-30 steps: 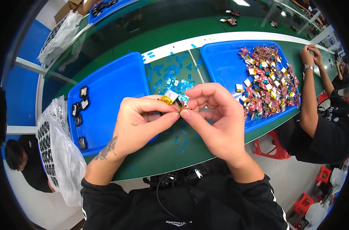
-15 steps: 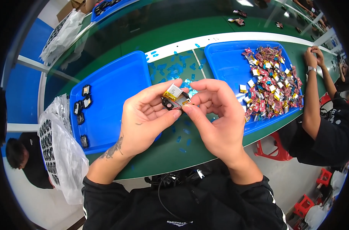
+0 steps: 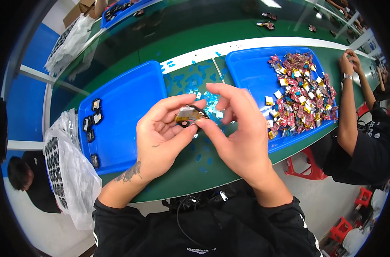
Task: Assembling small electronic components by placing small colored parts into black plastic housings.
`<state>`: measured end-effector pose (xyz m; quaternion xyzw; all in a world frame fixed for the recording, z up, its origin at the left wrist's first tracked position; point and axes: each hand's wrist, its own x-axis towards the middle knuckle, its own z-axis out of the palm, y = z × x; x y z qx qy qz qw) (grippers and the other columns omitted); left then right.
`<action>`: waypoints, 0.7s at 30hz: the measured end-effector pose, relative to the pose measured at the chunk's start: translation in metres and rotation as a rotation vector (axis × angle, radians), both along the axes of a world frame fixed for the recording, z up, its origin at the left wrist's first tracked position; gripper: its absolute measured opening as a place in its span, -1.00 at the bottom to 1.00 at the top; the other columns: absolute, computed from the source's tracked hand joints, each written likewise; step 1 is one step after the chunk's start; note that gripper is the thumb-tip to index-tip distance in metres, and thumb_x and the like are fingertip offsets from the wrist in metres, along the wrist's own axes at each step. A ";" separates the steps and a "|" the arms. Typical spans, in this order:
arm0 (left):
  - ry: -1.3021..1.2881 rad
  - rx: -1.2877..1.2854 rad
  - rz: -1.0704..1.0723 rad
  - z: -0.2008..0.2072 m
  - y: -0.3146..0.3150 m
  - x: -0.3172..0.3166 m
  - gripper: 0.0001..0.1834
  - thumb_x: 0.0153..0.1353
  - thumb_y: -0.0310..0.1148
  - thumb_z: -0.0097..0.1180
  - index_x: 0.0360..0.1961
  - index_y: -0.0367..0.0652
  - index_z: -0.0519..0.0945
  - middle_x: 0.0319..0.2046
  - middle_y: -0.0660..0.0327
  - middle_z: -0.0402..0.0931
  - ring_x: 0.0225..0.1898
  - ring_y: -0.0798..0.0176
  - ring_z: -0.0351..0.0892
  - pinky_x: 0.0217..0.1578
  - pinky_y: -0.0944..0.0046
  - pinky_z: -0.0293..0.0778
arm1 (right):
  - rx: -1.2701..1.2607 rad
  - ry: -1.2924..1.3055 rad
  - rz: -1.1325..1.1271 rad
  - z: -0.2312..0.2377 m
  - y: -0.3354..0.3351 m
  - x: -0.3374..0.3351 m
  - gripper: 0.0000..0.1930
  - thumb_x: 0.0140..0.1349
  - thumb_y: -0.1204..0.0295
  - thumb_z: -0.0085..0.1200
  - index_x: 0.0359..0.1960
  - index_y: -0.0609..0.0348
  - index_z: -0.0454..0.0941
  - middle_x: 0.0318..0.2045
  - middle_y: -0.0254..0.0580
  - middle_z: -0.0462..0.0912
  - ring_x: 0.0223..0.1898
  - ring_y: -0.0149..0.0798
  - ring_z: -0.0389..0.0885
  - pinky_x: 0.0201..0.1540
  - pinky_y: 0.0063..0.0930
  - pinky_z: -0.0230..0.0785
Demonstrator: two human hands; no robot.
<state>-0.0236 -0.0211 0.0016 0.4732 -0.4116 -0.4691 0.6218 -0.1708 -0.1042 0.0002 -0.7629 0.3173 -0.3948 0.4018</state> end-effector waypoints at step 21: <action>0.177 -0.228 0.262 0.070 0.024 0.050 -0.43 0.17 -0.72 0.16 0.22 -0.30 0.32 0.04 -0.07 0.53 0.02 0.15 0.60 0.10 0.25 0.52 | -0.657 -0.223 0.177 0.161 -0.031 0.052 -0.82 0.04 0.68 0.21 -0.28 0.31 0.61 -0.45 -0.12 0.61 -0.39 -0.28 0.62 -0.33 -0.51 0.46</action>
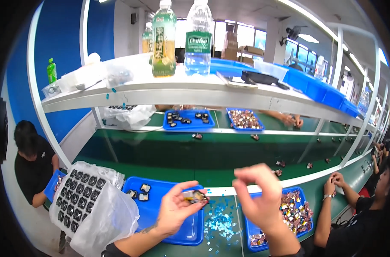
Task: Assembling small electronic components by placing small colored parts into black plastic housings.
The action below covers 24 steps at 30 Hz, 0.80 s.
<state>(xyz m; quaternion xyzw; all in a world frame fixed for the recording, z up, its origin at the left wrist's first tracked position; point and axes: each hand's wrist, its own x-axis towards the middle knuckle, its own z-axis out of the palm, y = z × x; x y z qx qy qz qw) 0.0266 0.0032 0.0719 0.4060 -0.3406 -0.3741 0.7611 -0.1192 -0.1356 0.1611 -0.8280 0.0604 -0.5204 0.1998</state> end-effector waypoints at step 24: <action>-0.810 -0.896 -0.026 0.098 0.139 0.018 -0.38 0.42 -0.04 -0.13 0.47 0.35 0.05 -0.28 -0.30 0.60 -0.43 -0.16 0.66 -0.48 0.18 0.66 | -0.595 0.313 0.077 0.188 -0.010 0.272 -0.68 0.14 0.34 0.26 -0.15 0.27 0.55 -0.21 0.16 0.64 -0.07 0.11 0.61 -0.01 -0.14 0.43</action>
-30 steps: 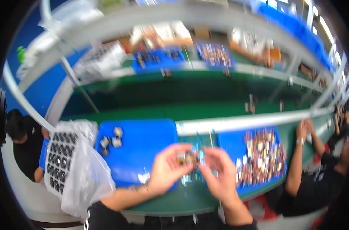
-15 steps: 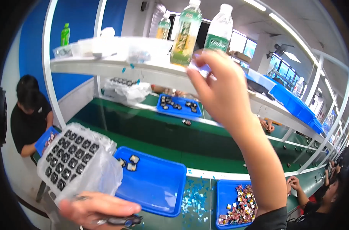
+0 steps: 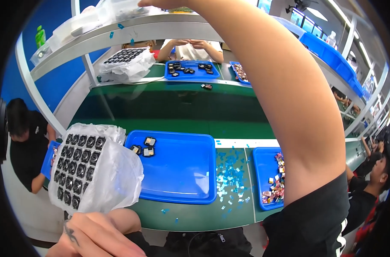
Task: Assembling small electronic components by placing small colored parts into black plastic housings.
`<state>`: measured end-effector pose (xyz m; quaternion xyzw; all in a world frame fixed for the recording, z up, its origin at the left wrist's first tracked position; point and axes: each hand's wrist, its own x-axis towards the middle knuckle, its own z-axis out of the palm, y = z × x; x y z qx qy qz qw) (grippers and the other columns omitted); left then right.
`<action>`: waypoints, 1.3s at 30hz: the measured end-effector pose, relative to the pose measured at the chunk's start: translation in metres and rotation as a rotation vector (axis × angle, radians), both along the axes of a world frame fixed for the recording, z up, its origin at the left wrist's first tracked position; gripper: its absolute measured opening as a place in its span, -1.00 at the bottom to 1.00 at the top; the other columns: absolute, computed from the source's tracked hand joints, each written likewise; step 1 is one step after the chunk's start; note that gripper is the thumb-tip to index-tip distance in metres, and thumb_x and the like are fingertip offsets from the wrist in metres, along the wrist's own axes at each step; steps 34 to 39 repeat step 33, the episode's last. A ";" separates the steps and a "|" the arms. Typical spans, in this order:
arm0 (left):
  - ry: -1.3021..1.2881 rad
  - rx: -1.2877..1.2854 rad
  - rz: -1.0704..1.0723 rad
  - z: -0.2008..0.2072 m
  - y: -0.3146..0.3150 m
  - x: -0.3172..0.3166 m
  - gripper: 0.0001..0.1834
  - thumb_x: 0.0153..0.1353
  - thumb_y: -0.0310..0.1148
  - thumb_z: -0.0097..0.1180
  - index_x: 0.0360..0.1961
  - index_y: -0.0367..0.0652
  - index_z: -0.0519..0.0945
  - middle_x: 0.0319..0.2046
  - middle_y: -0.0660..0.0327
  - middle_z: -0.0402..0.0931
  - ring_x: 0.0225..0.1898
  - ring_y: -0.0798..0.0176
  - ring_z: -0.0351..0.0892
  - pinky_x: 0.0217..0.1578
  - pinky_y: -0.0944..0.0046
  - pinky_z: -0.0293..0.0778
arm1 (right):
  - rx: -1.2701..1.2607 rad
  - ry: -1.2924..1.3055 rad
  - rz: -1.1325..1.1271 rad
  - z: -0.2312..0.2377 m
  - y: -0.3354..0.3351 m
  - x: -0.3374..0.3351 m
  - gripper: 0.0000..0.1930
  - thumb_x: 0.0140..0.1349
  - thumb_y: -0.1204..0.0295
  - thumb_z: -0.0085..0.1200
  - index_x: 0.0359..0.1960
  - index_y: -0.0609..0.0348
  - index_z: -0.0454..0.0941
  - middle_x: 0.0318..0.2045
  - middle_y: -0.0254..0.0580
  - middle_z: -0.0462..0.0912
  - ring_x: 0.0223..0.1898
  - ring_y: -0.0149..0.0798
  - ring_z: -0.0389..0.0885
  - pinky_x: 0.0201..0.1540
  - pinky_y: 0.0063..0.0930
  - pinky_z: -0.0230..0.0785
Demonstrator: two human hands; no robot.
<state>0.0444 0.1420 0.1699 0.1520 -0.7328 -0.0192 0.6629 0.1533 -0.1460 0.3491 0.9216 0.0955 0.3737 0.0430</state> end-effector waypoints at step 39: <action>0.625 0.283 -0.123 -0.054 -0.074 0.032 -0.35 0.24 -0.70 -0.07 0.36 -0.37 0.07 0.22 -0.22 0.31 0.25 -0.16 0.38 0.22 0.10 0.47 | 0.238 0.258 -0.051 -0.337 0.065 -0.269 -0.69 -0.03 0.55 0.11 -0.16 0.17 0.57 -0.24 -0.21 0.58 -0.45 -0.23 0.66 -0.46 -0.40 0.53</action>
